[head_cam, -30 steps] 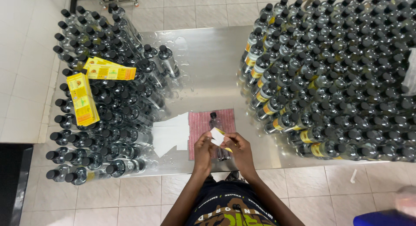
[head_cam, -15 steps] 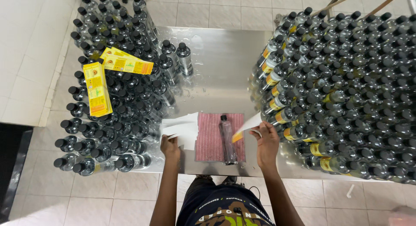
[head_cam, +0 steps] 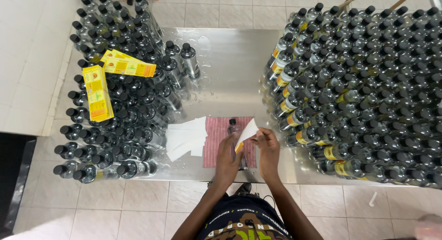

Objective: The person repeatedly picks up clear plastic bottles from a large group on a stainless steel table, places them on a red cloth, and applies yellow labels to them by hand. After labeling, the person moves the bottle to a separate group of labeled bottles on the right side of the table.

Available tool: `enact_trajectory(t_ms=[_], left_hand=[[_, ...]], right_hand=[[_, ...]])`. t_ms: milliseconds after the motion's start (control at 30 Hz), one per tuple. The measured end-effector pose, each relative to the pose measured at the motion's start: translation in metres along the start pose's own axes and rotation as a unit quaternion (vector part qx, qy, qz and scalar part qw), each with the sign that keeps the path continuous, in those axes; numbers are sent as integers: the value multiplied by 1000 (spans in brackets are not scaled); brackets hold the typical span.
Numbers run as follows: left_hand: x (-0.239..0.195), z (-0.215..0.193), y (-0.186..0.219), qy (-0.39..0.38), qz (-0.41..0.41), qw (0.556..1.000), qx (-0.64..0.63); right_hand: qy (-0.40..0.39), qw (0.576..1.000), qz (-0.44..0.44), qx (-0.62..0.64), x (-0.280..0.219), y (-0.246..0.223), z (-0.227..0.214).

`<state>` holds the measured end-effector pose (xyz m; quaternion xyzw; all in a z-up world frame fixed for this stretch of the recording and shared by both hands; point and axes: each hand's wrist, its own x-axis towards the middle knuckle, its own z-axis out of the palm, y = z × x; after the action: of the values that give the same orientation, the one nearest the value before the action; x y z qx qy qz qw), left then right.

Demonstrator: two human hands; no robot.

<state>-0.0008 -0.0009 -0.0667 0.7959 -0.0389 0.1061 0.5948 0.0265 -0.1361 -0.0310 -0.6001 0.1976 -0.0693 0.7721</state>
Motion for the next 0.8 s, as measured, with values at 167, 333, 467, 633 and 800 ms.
enact_trajectory(t_ms=[167,333,467,633,800], left_hand=[[0,24,-7,60,-43,997,38],[3,20,-5,110,-212,965,-105],[6,13,-7,169,-321,871,-332],[-5,13,-13,180,-404,801,-404],[-34,30,-37,193,-461,753,-429]], right_hand=[[-57,997,-10,-43,-14,11,-2],[-174,977,-80,-97,-24,-1,-11],[-86,982,-109,-125,-34,23,-48],[17,994,31,-104,-38,58,-62],[-19,979,200,-7,-21,84,-47]])
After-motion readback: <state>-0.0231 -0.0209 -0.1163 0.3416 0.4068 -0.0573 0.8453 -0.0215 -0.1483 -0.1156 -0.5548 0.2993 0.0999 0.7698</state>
